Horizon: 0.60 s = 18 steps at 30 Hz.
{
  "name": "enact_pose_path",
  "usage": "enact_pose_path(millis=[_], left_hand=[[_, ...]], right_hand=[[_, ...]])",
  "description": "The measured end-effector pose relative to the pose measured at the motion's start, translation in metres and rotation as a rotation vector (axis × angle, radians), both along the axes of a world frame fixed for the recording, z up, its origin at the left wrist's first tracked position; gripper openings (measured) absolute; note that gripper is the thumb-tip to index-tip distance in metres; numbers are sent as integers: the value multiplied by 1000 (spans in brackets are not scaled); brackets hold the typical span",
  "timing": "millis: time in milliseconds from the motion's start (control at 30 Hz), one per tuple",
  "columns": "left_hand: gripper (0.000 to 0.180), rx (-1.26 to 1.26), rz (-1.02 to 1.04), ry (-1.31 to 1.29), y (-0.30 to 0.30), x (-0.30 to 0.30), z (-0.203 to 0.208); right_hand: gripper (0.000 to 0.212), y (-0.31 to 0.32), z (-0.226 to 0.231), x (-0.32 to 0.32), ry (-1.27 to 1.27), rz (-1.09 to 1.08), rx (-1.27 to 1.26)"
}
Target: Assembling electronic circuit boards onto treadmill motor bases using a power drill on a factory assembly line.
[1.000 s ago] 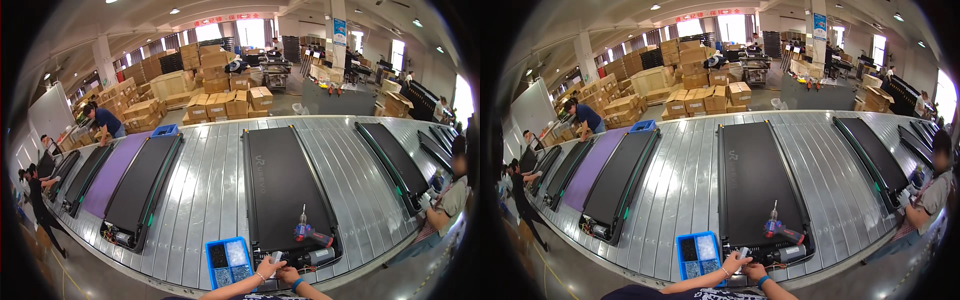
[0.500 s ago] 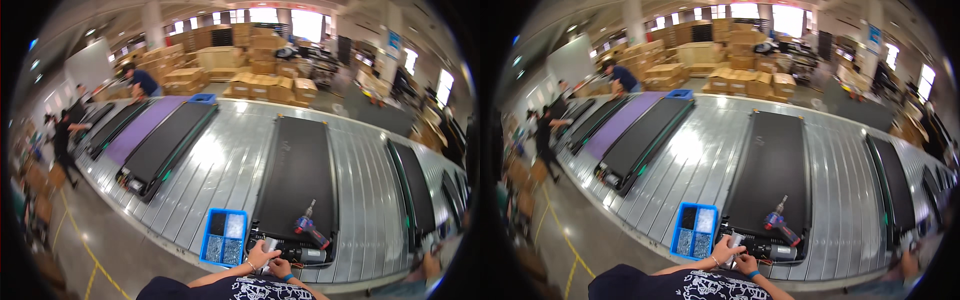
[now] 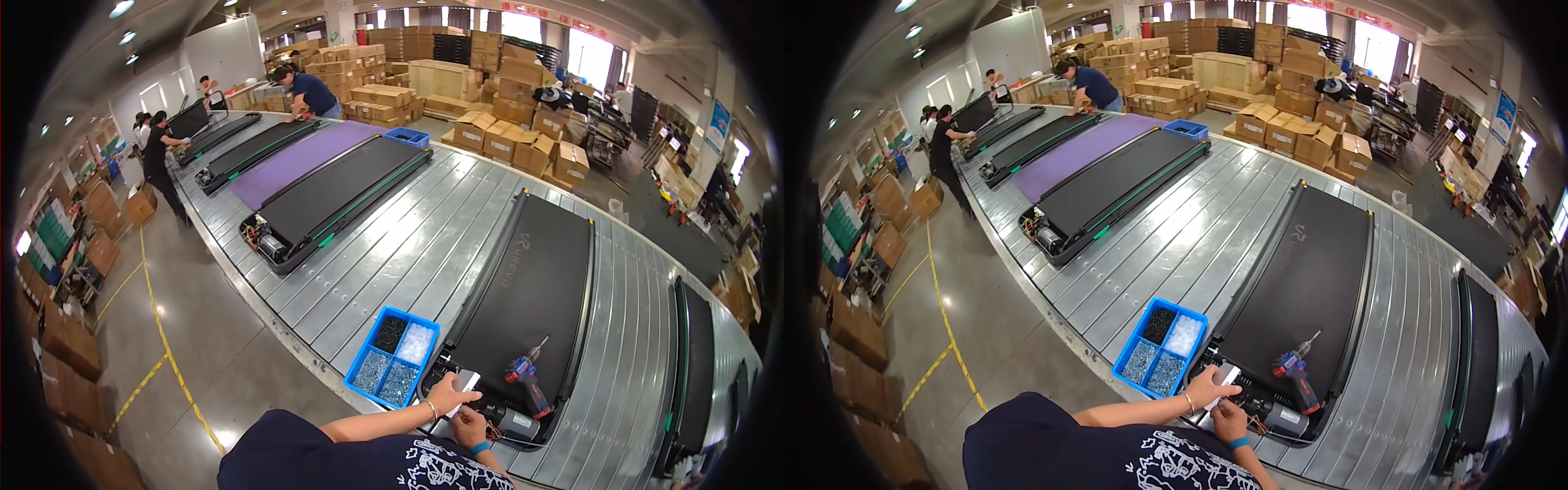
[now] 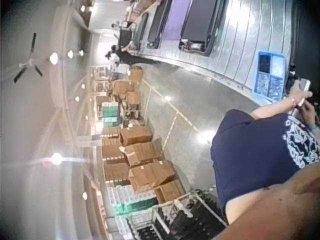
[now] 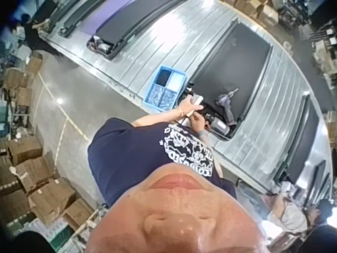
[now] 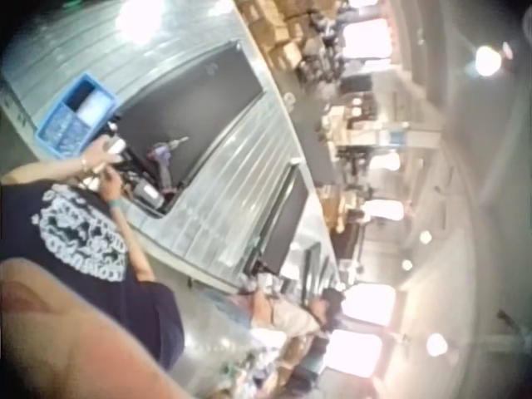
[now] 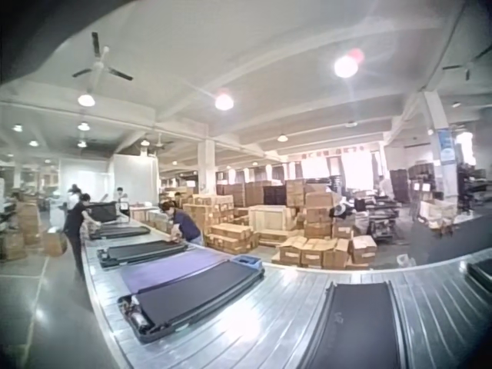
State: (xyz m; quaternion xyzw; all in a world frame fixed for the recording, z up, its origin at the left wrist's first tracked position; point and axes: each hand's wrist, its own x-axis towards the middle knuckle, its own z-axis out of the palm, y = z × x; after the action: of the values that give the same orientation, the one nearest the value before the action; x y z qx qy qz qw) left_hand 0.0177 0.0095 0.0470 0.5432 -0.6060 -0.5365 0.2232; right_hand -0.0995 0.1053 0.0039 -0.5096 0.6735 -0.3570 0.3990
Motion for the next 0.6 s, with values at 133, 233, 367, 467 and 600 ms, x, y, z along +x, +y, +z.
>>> enact_pose_path(millis=[133, 233, 367, 467, 600], left_hand=[[72, 83, -75, 120, 6, -8, -45], [57, 117, -44, 133, 12, -10, -49], [28, 366, -6, 466, 4, -1, -29], [26, 333, -49, 493, 9, -6, -44], [23, 88, -75, 467, 18, -17, -43]], right_hand=[[19, 16, -11, 1, -180, -80, -130], [25, 20, -26, -10, -97, 11, -41], [27, 5, -39, 8, -223, -43, -105], [27, 7, -28, 6, -164, -161, -42], [28, 10, -26, 10, -10, -279, 1]])
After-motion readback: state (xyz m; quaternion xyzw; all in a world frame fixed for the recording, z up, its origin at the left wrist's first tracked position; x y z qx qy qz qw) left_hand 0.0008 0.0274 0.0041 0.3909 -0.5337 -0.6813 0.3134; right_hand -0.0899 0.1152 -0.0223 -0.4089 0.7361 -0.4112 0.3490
